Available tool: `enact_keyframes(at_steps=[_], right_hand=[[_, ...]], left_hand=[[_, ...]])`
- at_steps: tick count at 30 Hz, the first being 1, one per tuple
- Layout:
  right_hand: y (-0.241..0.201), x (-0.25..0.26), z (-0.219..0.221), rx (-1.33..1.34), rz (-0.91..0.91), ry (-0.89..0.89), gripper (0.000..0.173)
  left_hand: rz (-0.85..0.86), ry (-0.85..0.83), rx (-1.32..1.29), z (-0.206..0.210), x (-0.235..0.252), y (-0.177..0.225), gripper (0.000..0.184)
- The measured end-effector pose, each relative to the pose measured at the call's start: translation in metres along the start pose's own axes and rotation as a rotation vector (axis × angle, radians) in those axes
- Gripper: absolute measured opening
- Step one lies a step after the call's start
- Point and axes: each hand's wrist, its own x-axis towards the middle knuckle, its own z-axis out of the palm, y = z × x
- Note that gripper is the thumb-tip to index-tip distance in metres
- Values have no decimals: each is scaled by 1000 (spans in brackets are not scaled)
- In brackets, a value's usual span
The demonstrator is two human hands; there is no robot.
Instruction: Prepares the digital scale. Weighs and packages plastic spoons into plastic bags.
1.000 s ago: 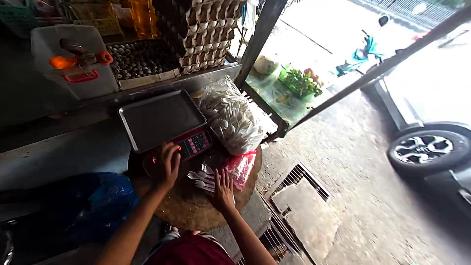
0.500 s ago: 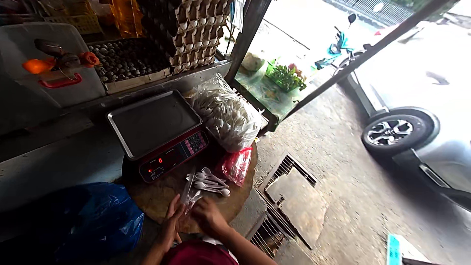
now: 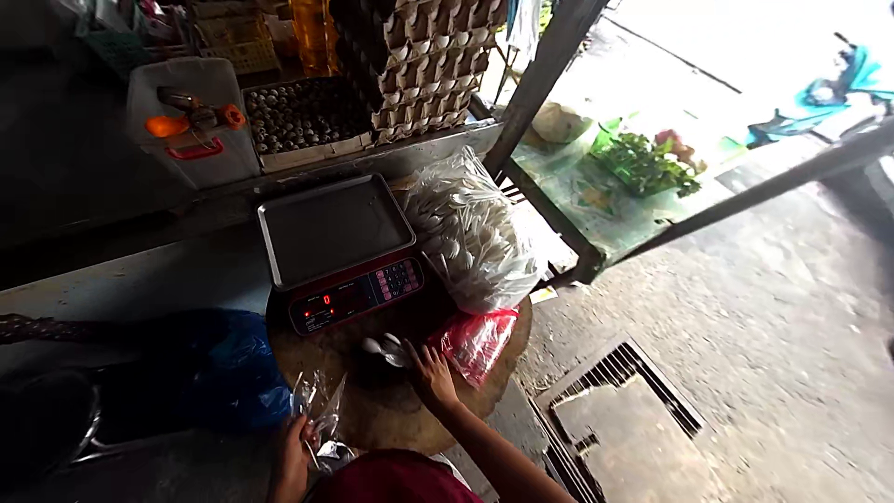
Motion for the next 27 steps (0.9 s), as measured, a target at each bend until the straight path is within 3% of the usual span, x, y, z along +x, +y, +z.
enact_keyframes(at_steps=[4, 7, 10, 12, 14, 16, 18, 19, 22, 24, 27], right_hand=[[-17, 23, -21, 17, 141, -287, 62], [-23, 36, -34, 28, 223, -358, 57], [-17, 44, -48, 180, 301, -395, 54], [-3, 48, -55, 433, 317, -369, 49], [5, 47, -66, 747, 298, -333, 38], [5, 43, -81, 1064, 253, -298, 34], [0, 42, -97, 1189, 192, -270, 33], [-1, 44, -101, 1200, 170, -256, 31], [2, 46, -100, 1160, 173, -251, 28], [4, 45, -98, 1212, 222, -256, 23], [1, 45, -95, 1369, 281, -254, 18]], left_hand=[[-47, -47, -18, 12, -20, -12, 12], [-30, -138, -97, 25, -29, 0, 15], [-3, -338, -95, 44, -34, 17, 20], [79, -507, 101, 54, -25, 18, 23], [166, -624, 524, 63, -7, 12, 31], [185, -682, 866, 74, 6, 14, 54], [324, -665, 890, 83, 12, 23, 76], [414, -621, 777, 88, 13, 30, 75], [514, -416, 572, 103, 18, 49, 48], [634, -332, 781, 107, 31, 53, 39], [663, -399, 1127, 110, 42, 50, 44]])
